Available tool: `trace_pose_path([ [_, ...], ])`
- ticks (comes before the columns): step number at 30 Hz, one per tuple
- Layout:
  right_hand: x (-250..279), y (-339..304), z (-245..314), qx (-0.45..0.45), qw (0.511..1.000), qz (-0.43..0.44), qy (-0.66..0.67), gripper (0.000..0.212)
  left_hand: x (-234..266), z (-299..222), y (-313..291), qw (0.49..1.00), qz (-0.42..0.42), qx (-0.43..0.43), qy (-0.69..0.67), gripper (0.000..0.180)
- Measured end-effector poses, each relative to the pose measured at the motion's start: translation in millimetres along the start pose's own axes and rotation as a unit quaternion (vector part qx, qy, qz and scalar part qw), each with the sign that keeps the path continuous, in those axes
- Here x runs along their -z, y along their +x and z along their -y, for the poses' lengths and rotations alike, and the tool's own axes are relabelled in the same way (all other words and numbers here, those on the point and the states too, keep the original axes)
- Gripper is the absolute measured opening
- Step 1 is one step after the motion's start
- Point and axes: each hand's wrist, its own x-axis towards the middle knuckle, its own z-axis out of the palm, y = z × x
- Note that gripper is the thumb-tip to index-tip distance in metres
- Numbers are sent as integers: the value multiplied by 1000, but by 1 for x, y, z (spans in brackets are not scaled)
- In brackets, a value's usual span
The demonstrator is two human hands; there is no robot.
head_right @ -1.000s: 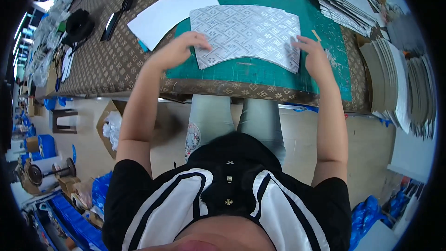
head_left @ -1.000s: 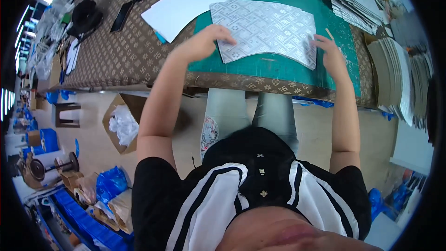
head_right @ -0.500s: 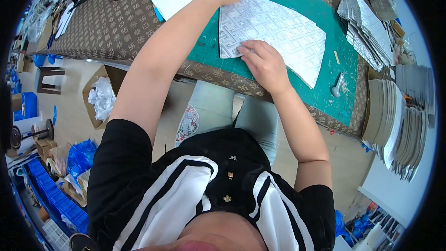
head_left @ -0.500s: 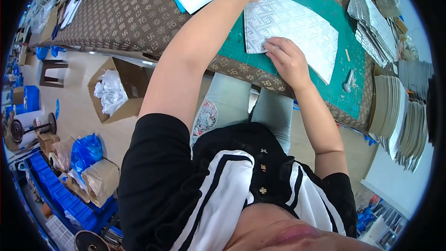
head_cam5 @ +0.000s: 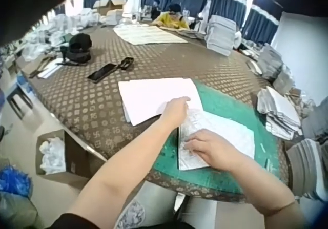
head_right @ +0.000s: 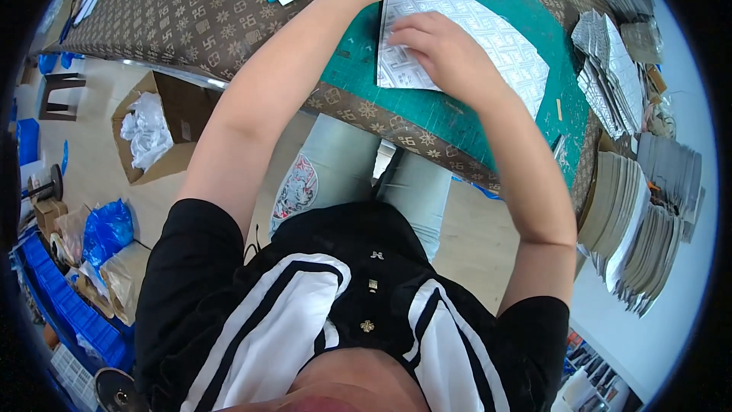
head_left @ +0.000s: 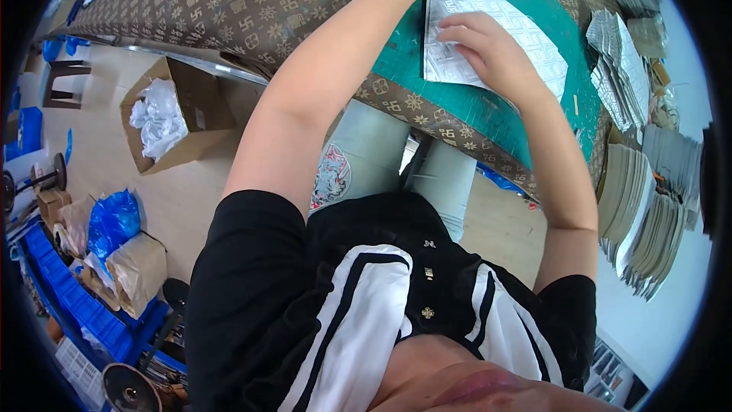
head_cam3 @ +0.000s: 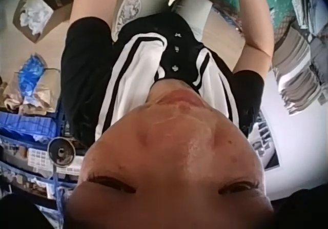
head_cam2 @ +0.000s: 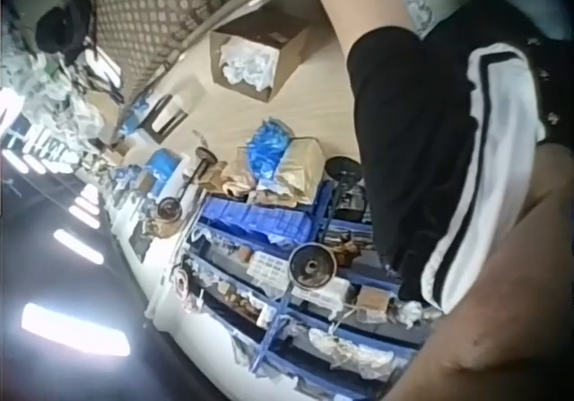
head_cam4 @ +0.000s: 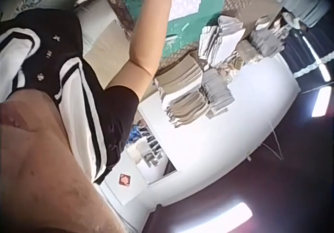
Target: Arranging and packaging patterned fabric components with white paper inserts at a workstation.
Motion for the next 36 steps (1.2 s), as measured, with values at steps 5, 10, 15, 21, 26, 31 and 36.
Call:
trace_pose_path([
  [5, 10, 46, -9, 115, 978, 168, -54, 20, 8, 5, -7, 967, 37, 14, -250, 45],
  [10, 13, 72, -7, 178, 947, 255, -83, 19, 8, 8, -5, 970, 27, -2, -240, 51],
  [15, 13, 84, -11, 170, 932, 312, -68, 20, 10, 7, 1, 974, 55, 18, -219, 50],
  [21, 12, 94, -13, 157, 919, 358, -59, 17, 15, 1, 4, 973, 79, 40, -213, 52],
  [26, 8, 103, -10, 126, 903, 405, -71, 14, 16, 1, 4, 976, 80, 39, -199, 52],
  [31, 6, 106, -8, 97, 897, 426, -70, 14, 19, 0, 3, 974, 74, 37, -212, 52],
  [36, 4, 104, -8, 97, 907, 405, -62, 16, 21, -1, 4, 976, 77, 40, -202, 53],
])
